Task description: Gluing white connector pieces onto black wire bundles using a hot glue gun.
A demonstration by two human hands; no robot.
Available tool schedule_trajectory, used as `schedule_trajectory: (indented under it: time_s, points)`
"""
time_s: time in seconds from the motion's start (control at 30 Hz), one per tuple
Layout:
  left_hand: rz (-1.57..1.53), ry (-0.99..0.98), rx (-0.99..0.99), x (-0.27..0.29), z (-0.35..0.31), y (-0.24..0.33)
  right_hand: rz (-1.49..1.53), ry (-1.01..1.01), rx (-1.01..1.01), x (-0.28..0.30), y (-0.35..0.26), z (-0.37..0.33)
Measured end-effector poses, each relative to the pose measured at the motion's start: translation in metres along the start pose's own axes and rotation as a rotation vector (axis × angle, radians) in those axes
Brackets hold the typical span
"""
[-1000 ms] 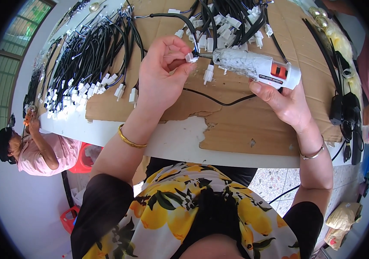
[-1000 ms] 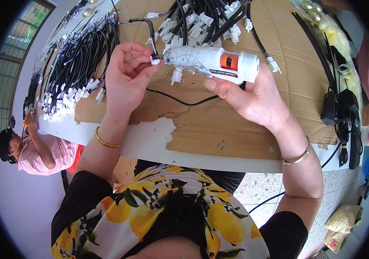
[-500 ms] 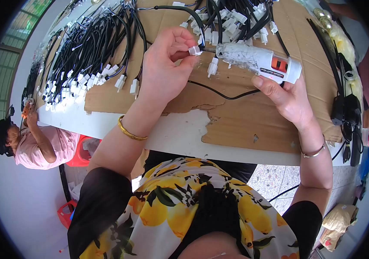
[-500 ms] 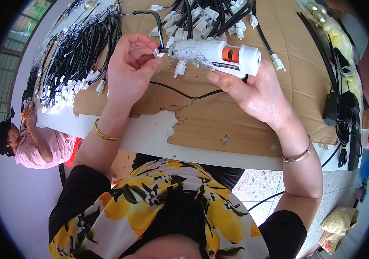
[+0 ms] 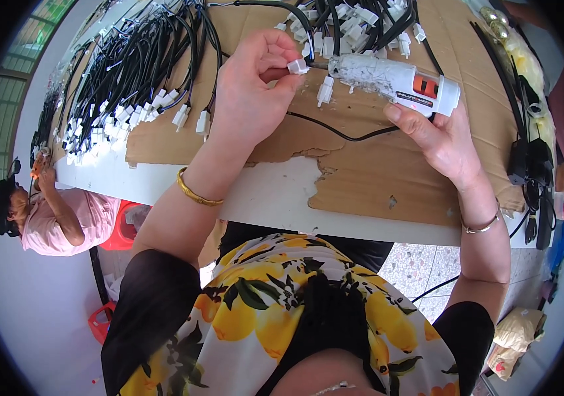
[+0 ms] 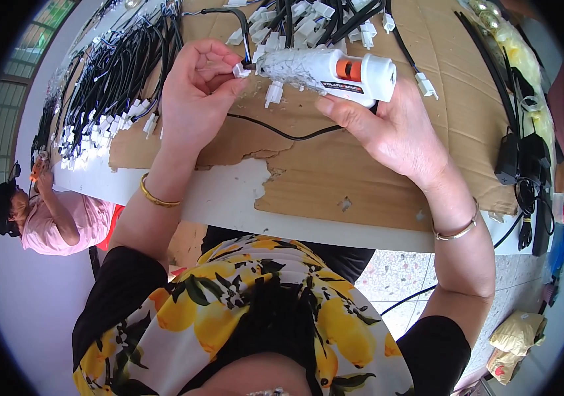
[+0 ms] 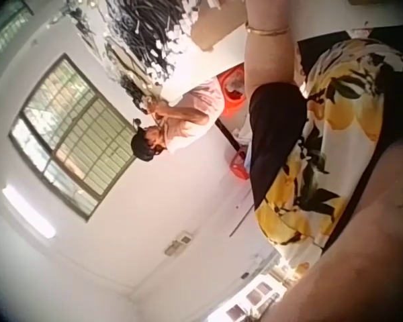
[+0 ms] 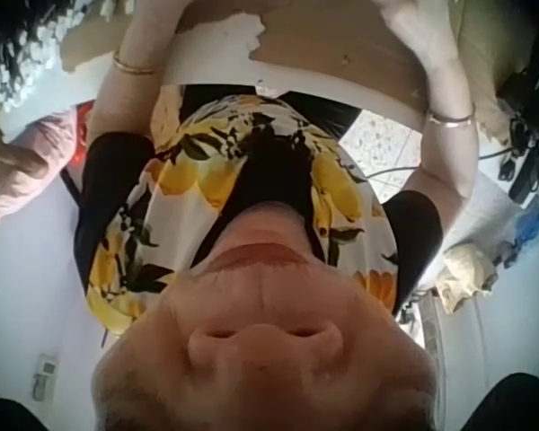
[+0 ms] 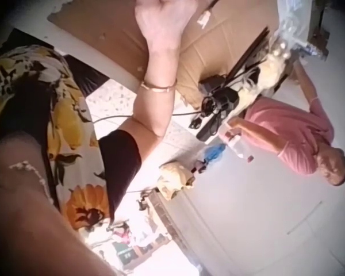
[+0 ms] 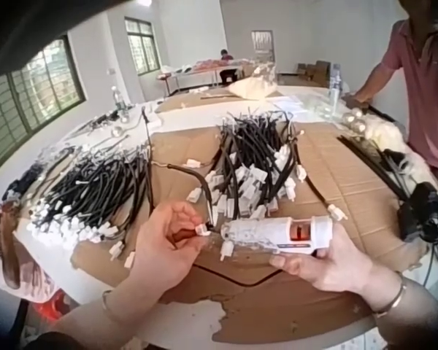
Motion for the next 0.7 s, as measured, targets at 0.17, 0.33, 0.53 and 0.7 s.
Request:
schedule_trajectory:
  time_s: [0.17, 0.33, 0.53, 0.7]
  points:
    - [0.010, -0.002, 0.015, 0.0009, -0.0001, -0.0008, -0.026, 0.000, -0.001, -0.0007, -0.0012, -0.0001]
    - [-0.008, -0.009, 0.000, 0.0005, -0.0001, -0.0001, -0.015, 0.005, 0.005, 0.0003, -0.0011, -0.0005]
    - [-0.004, 0.009, 0.008, 0.0020, 0.0002, -0.0005, -0.004, 0.005, -0.001, 0.0006, -0.0025, -0.0002]
    - [0.001, 0.010, 0.001, 0.0025, 0.0004, -0.0001, 0.009, 0.007, 0.013, 0.0009, -0.0029, -0.0001]
Point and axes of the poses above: each hand's wrist, its own z-axis towards the middle knuckle, its own x-axis out of the back of the hand, y = z × x, the point moved 9 cm from there along z, towards the middle knuckle, and after that the axes turned 6 degrees about -x, right-handed, at the moved point
